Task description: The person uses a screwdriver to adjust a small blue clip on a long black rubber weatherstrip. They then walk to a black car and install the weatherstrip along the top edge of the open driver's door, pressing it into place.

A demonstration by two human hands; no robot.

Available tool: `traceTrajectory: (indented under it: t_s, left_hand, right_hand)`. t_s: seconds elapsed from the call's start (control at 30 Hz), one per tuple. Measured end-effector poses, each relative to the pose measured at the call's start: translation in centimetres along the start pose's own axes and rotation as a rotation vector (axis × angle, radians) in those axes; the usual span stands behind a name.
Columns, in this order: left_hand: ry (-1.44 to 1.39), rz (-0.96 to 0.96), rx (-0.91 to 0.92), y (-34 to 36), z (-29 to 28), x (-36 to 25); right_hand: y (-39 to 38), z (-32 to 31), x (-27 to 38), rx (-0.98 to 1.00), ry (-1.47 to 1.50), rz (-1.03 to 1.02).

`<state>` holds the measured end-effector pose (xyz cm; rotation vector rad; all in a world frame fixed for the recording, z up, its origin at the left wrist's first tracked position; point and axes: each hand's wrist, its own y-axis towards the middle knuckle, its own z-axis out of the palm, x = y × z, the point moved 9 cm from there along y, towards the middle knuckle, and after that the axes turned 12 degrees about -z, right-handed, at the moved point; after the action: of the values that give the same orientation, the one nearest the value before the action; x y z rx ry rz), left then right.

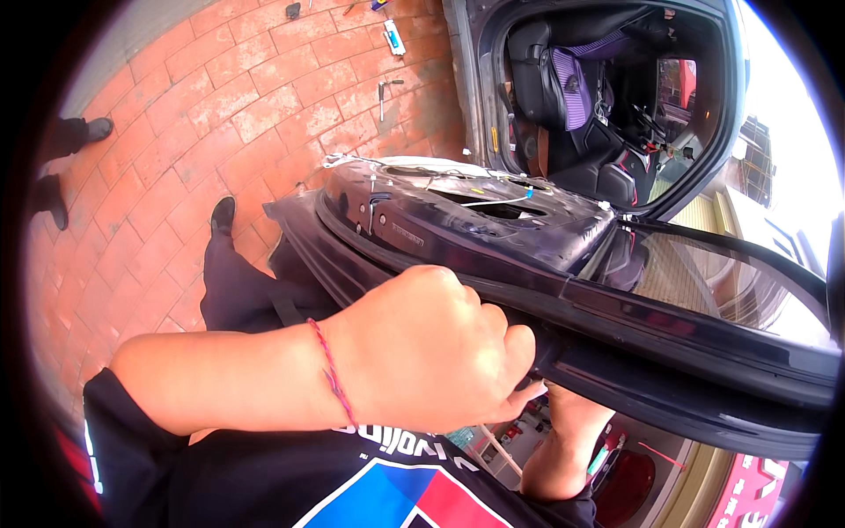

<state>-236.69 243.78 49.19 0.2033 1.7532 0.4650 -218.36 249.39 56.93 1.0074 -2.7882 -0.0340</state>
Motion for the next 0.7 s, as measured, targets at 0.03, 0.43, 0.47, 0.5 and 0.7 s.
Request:
traceTrajectory:
  t_s: [0.03, 0.43, 0.47, 0.5, 0.7]
  left_hand:
    - [0.000, 0.023, 0.017, 0.3, -0.1, 0.1]
    - [0.102, -0.112, 0.398, 0.3, -1.8, -1.8]
    - [0.086, -0.144, 0.422, -1.2, -2.6, -2.3]
    - [-0.054, -0.173, 0.451, -1.9, -2.0, -3.9]
    - [-0.141, -0.510, 0.650, -5.8, 1.1, -6.7]
  right_hand:
    - [-0.8, 0.2, -1.8, -0.005, 0.084, 0.060]
    - [-2.0, 1.6, 1.9, -0.074, 1.088, 0.199]
    - [-2.5, 2.0, 2.8, -0.094, 1.171, 0.175]
    - [-3.6, 1.1, 3.4, -0.201, 1.069, 0.090]
    - [-4.2, 0.7, 10.8, -0.352, 0.802, -0.422]
